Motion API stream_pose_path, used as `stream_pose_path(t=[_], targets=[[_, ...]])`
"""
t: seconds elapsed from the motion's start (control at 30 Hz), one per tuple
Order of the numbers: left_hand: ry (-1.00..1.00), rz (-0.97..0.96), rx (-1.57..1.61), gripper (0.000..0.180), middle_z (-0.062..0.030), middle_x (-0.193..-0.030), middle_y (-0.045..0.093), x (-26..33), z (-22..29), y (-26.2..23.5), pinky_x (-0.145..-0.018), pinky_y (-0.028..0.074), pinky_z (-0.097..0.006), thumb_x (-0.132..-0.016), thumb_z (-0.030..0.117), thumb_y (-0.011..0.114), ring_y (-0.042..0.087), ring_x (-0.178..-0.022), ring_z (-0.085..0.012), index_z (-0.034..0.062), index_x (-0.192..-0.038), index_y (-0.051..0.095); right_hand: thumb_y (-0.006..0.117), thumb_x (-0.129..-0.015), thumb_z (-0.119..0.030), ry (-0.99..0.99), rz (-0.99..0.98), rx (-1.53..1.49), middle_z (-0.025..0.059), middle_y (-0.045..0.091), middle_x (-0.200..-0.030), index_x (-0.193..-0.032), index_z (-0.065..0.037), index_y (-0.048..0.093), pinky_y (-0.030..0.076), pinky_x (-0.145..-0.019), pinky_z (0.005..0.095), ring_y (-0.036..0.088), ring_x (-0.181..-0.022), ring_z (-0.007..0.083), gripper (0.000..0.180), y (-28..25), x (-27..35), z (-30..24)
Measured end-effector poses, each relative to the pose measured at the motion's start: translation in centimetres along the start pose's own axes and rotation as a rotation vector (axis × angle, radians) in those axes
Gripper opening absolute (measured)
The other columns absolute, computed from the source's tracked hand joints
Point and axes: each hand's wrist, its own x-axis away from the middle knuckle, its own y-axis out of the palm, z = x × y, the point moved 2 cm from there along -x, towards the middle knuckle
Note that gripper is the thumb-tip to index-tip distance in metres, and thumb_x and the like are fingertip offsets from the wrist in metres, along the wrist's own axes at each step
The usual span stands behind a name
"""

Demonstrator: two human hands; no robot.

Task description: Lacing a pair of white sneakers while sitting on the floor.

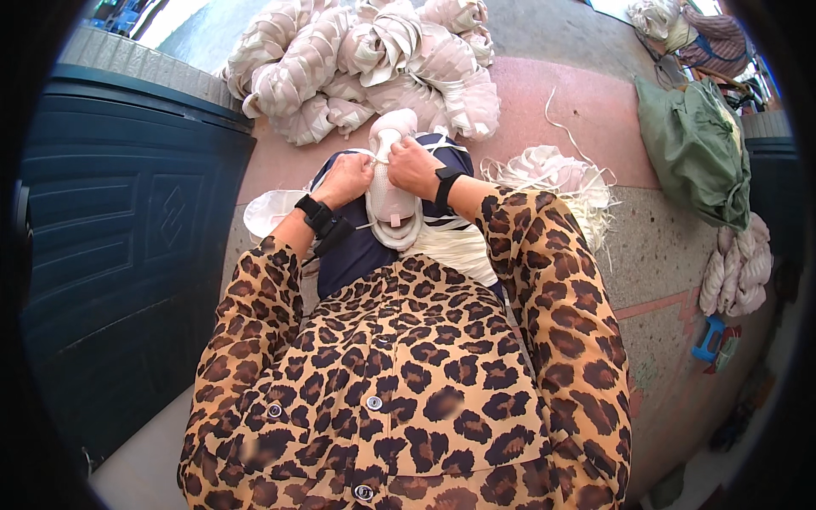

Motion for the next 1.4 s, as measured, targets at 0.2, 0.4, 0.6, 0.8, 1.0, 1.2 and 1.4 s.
stream_pose_path(t=[0.2,0.4,0.6,0.8,1.0,1.2,1.4], targets=[[0.005,-0.086,0.054,0.021,-0.0213,-0.087,0.060,0.0,-0.7,-0.3,-0.076,0.044,-0.045,-0.076,0.020,0.051,0.056,-0.086,-0.0378,0.0024,-0.085,0.059,0.051,-0.070,-0.009,-0.055,0.630,-0.457,0.0081,0.053,-0.087,-0.089,-0.006,0.051,0.038,-0.084,0.0355,0.049,-0.095,0.0244,0.019,-3.7,0.8,-2.0],[-0.042,-0.038,0.138,0.021,-0.0219,-0.084,0.059,0.2,-0.8,0.0,-0.074,0.044,-0.045,-0.076,0.018,0.050,0.056,-0.084,-0.0386,0.0028,-0.086,0.059,0.051,-0.079,-0.021,0.562,0.377,-0.911,0.0204,0.058,-0.073,-0.086,0.000,0.049,0.044,-0.065,0.0441,0.058,-0.074,0.0356,0.023,-1.5,-0.1,-1.4],[0.063,0.058,0.099,0.017,-0.0249,-0.075,0.055,0.0,-0.9,0.4,-0.063,0.043,-0.041,-0.076,0.010,0.046,0.055,-0.072,-0.0392,-0.0027,-0.079,0.056,0.054,-0.071,-0.020,0.625,0.202,-0.599,0.0158,0.061,-0.068,-0.069,-0.005,0.061,0.045,-0.062,0.0394,0.062,-0.068,0.0300,0.016,0.3,-1.4,-1.9],[0.051,0.055,0.162,0.017,-0.0236,-0.074,0.056,-0.2,-1.2,0.5,-0.063,0.044,-0.039,-0.077,0.010,0.046,0.056,-0.069,-0.0366,-0.0027,-0.081,0.057,0.055,-0.070,-0.018,0.639,0.212,-0.520,0.0142,0.061,-0.065,-0.068,-0.005,0.062,0.044,-0.060,0.0390,0.062,-0.064,0.0280,0.015,0.6,-1.7,-2.1],[-0.074,0.054,0.333,0.021,-0.0199,-0.080,0.061,0.1,-1.5,1.1,-0.065,0.045,-0.033,-0.078,0.014,0.050,0.060,-0.070,-0.0297,-0.0003,-0.090,0.061,0.051,-0.074,-0.016,0.533,0.216,-0.354,0.0121,0.062,-0.066,-0.073,-0.008,0.059,0.040,-0.065,0.0390,0.062,-0.063,0.0237,0.012,1.3,-1.9,-2.9],[-0.031,0.254,0.189,0.019,-0.0118,-0.093,0.061,1.7,-0.1,1.0,-0.074,0.045,-0.038,-0.078,0.022,0.056,0.055,-0.088,-0.0303,0.0118,-0.091,0.066,0.046,-0.078,-0.019,0.364,0.226,-0.397,0.0093,0.059,-0.062,-0.075,-0.006,0.055,0.037,-0.066,0.0410,0.060,-0.060,0.0261,0.015,1.4,-0.9,-1.5],[0.383,0.354,0.009,0.020,-0.0098,-0.096,0.060,5.2,4.2,-1.3,-0.081,0.041,-0.037,-0.073,0.010,0.061,0.049,-0.094,-0.0282,0.0087,-0.093,0.064,0.047,-0.081,-0.018,0.251,0.231,-0.693,0.0141,0.056,-0.064,-0.071,-0.003,0.048,0.036,-0.061,0.0405,0.055,-0.059,0.0303,0.018,-2.2,4.9,-2.0]])
